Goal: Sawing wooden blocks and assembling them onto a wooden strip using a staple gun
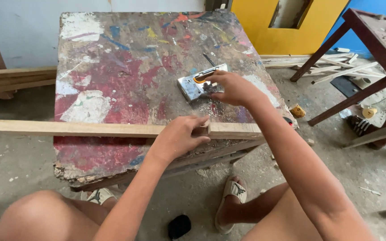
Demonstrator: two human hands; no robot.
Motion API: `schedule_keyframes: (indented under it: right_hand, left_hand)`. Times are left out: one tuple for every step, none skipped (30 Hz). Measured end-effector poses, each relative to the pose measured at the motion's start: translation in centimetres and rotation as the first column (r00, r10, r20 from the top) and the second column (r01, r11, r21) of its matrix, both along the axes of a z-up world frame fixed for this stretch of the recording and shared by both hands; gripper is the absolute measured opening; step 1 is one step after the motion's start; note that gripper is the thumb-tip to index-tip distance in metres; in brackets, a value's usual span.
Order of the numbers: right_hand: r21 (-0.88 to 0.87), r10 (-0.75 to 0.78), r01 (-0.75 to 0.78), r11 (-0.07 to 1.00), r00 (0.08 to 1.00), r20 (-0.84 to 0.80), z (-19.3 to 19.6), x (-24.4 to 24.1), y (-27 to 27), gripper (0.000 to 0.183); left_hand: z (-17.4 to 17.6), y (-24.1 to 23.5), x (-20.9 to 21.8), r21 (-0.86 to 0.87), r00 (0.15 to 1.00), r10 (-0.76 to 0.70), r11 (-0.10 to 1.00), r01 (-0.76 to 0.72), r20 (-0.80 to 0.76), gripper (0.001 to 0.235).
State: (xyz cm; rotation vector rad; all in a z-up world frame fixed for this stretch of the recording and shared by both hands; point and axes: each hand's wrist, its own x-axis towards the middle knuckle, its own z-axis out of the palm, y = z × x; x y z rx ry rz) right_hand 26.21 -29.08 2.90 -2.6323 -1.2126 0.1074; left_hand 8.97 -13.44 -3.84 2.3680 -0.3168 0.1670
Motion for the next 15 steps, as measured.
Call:
schedule_keyframes:
  right_hand:
    - [0.001,0.002,-0.002,1.000,1.000,0.004,-0.6,0.6,0.0,0.051]
    - [-0.028,0.055,-0.053,0.998,0.994,0.090,-1.2,1.1,0.1,0.053]
    - [-0.061,0.110,-0.101,0.993,0.979,0.174,-1.9,1.6,0.3,0.055]
    - [-0.066,0.123,-0.113,0.991,0.978,0.170,-2.0,1.8,0.2,0.055]
    - [-0.157,0.148,-0.112,0.981,0.960,0.239,-2.2,1.9,0.1,0.060]
    - [-0.244,0.177,-0.103,0.964,0.935,0.306,-2.4,2.1,0.0,0.066]
    - [-0.247,0.187,-0.113,0.962,0.935,0.302,-2.3,1.7,0.2,0.066]
    - [-0.274,0.182,-0.108,0.956,0.949,0.259,-1.9,1.5,0.3,0.068]
    - [-0.301,0.175,-0.105,0.948,0.961,0.215,-1.5,1.4,0.3,0.071]
    - [-0.304,0.177,-0.106,0.947,0.961,0.215,-1.0,1.1,0.6,0.071]
    - [-0.311,0.171,-0.103,0.945,0.965,0.199,-0.6,0.8,0.9,0.070]
    - [-0.315,0.164,-0.100,0.944,0.969,0.184,-0.3,0.6,1.2,0.069]
    - [-0.318,0.165,-0.100,0.943,0.969,0.183,-0.6,0.8,1.4,0.069]
    - [-0.361,0.160,-0.089,0.928,0.972,0.174,-0.6,1.2,1.8,0.069]
    - [-0.404,0.155,-0.077,0.912,0.974,0.164,-0.6,1.6,2.2,0.068]
  left_hand:
    - [0.8,0.5,-0.4,0.001,1.000,0.002,1.000,-0.002,0.004,0.060]
    - [1.5,1.0,-0.8,-0.027,0.999,0.017,1.000,-0.016,0.028,0.066]
    - [2.2,1.5,-1.4,-0.055,0.998,0.033,0.998,-0.030,0.052,0.071]
    - [2.2,2.2,-1.5,-0.059,0.998,0.045,0.997,-0.042,0.049,0.071]
    - [2.2,3.0,-1.6,-0.072,0.988,0.098,0.993,-0.090,0.116,0.069]
    - [2.2,3.7,-1.8,-0.086,0.972,0.149,0.987,-0.136,0.182,0.068]
    - [2.5,4.0,-2.2,-0.089,0.971,0.159,0.985,-0.145,0.178,0.068]
    - [3.0,4.4,-2.4,-0.112,0.966,0.214,0.974,-0.199,0.148,0.066]
    - [3.5,4.7,-2.5,-0.134,0.957,0.267,0.959,-0.252,0.116,0.064]
    - [3.4,4.8,-2.4,-0.138,0.956,0.269,0.958,-0.253,0.115,0.064]
    - [3.2,4.8,-2.2,-0.140,0.955,0.273,0.956,-0.257,0.112,0.063]
    - [3.1,5.0,-2.0,-0.142,0.955,0.277,0.955,-0.261,0.108,0.063]
    - [2.8,4.7,-2.1,-0.144,0.955,0.278,0.954,-0.262,0.107,0.063]
    - [2.8,4.7,-2.0,-0.144,0.955,0.281,0.953,-0.267,0.093,0.063]
    - [2.8,4.6,-1.9,-0.144,0.955,0.285,0.951,-0.272,0.080,0.063]
